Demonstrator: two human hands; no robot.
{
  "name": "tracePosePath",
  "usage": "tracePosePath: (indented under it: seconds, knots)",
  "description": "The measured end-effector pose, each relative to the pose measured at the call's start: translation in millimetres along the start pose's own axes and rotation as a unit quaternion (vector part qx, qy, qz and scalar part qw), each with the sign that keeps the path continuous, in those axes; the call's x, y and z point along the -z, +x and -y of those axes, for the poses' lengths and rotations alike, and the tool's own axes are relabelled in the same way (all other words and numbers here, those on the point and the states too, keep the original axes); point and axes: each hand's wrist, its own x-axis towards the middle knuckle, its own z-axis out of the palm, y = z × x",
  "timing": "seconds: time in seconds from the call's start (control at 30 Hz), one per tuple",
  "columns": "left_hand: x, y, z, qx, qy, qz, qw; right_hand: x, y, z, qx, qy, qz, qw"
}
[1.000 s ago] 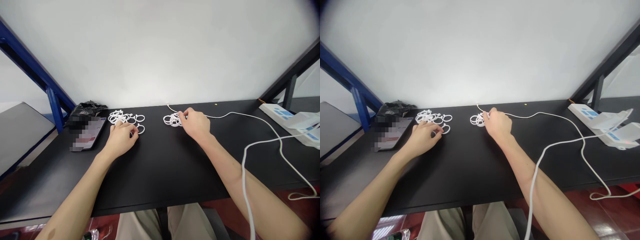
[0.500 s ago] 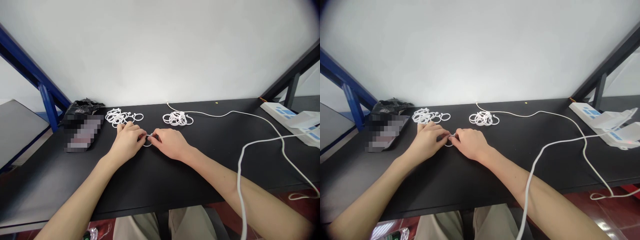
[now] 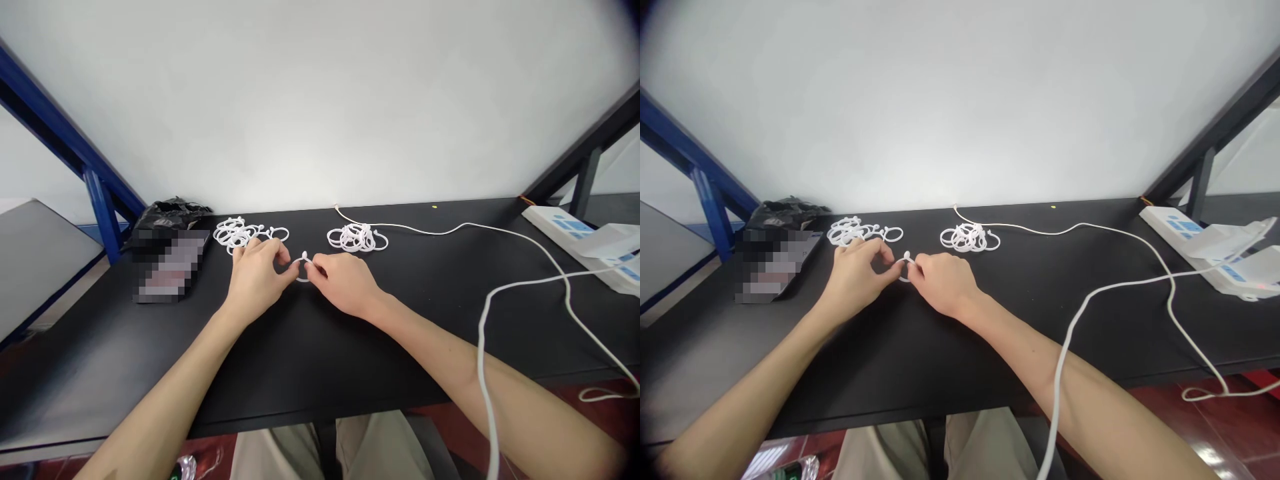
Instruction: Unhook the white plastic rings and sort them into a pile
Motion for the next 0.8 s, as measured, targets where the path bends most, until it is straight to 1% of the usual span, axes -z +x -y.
tracePosePath:
  seconds: [0.1, 0.17, 0.23, 0.3, 0.33, 0.4, 0.47, 0.53, 0.6, 0.7, 0.77, 0.8]
  knots:
    - [1, 4, 1, 0.036, -0.036, -0.008, 0.999, 1, 1, 1, -0.009, 0.007, -0.015, 1.000]
    - [5, 6, 3, 0.042, -0.044, -0.017, 0.998, 1, 1, 1, -0.009, 0.007, -0.034, 0.999]
    - [10, 8, 7, 0.020, -0.058, 0.003, 0.998, 3, 1, -2, -0.008, 0.013, -0.048, 0.999]
    - [17, 8, 16, -0.018, -0.065, 0.042, 0.997, 8, 3, -11, -0.022, 0.019, -0.061, 0.998]
    - [21, 8, 22, -0.030, -0.062, 0.058, 0.996, 12, 5, -17, -0.040, 0.020, -0.072, 0.996]
    - [28, 8, 34, -0.030, -0.036, 0.081, 0.996, 22, 10, -33, -0.093, 0.021, -0.100, 0.990]
    - [34, 6, 45, -0.022, -0.014, 0.121, 0.992, 33, 16, -50, -0.172, 0.003, -0.118, 0.978]
    - [36, 4, 54, -0.013, 0.014, 0.158, 0.987, 42, 20, -65, -0.241, -0.029, -0.098, 0.965]
    - [36, 3, 60, -0.017, 0.034, 0.182, 0.983, 46, 23, -76, -0.295, -0.059, -0.066, 0.951]
    - [33, 2, 65, -0.030, 0.041, 0.184, 0.982, 45, 24, -86, -0.341, -0.089, -0.036, 0.935]
    - [31, 3, 67, -0.032, 0.038, 0.179, 0.983, 44, 24, -90, -0.353, -0.096, -0.039, 0.930]
    - [30, 3, 67, -0.031, 0.036, 0.177, 0.983, 44, 23, -91, -0.356, -0.099, -0.050, 0.928]
